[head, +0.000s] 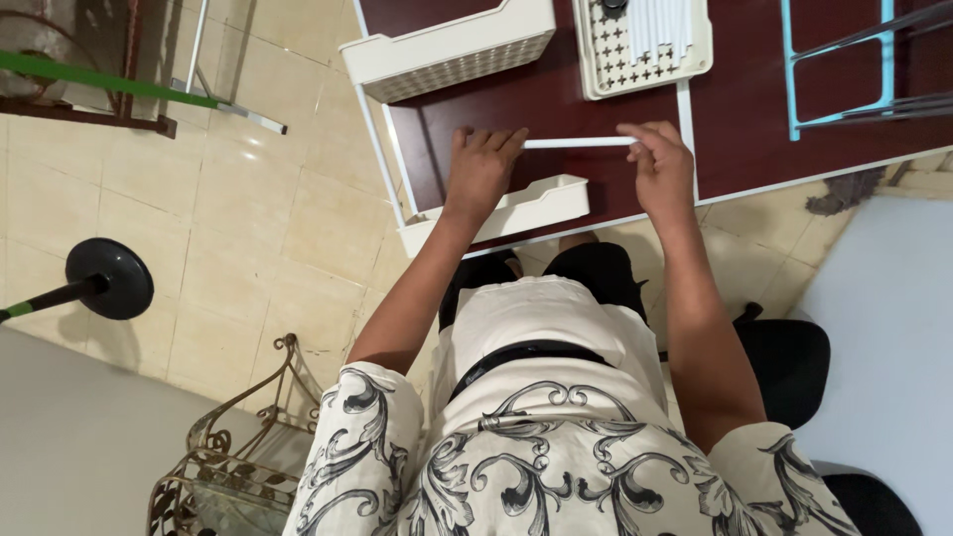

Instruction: The person assembles a white plastic shelving unit on a table. They connect vertical poles to base trays, insert horizontal supports, and attach side panels and shelves. The person handles multiple components including trays, poles, and shelves, arranging them into a structured unit.

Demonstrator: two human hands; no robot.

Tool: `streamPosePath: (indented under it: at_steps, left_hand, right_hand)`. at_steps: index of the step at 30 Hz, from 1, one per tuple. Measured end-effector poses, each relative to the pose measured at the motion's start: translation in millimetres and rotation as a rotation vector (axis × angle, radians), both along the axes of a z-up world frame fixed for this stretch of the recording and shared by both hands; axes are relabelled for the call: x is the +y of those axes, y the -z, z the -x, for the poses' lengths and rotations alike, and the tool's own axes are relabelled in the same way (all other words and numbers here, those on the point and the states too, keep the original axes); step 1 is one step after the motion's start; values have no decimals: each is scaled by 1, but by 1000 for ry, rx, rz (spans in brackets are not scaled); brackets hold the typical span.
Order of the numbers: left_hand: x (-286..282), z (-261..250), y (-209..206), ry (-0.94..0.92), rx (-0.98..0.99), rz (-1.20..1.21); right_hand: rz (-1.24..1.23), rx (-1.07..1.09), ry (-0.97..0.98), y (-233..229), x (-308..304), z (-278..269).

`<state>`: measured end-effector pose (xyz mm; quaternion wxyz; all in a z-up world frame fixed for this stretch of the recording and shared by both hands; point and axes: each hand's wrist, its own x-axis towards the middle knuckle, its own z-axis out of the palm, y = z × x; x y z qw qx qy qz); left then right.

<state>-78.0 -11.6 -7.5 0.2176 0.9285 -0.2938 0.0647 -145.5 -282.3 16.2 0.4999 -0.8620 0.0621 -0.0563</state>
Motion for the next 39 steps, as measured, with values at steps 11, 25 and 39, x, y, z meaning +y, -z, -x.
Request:
streamPosePath:
  at_steps: [11, 25, 39]
  left_hand:
    - [-83, -17, 12, -93, 184, 139]
    - [-181, -40, 20, -240, 226, 200]
    - [-254, -104, 83, -465, 628, 255]
  right_hand:
    - [-455, 102, 217, 47, -91, -45]
    - [-612, 5, 146, 81, -177, -155]
    - [-227, 327, -188, 96, -193, -308]
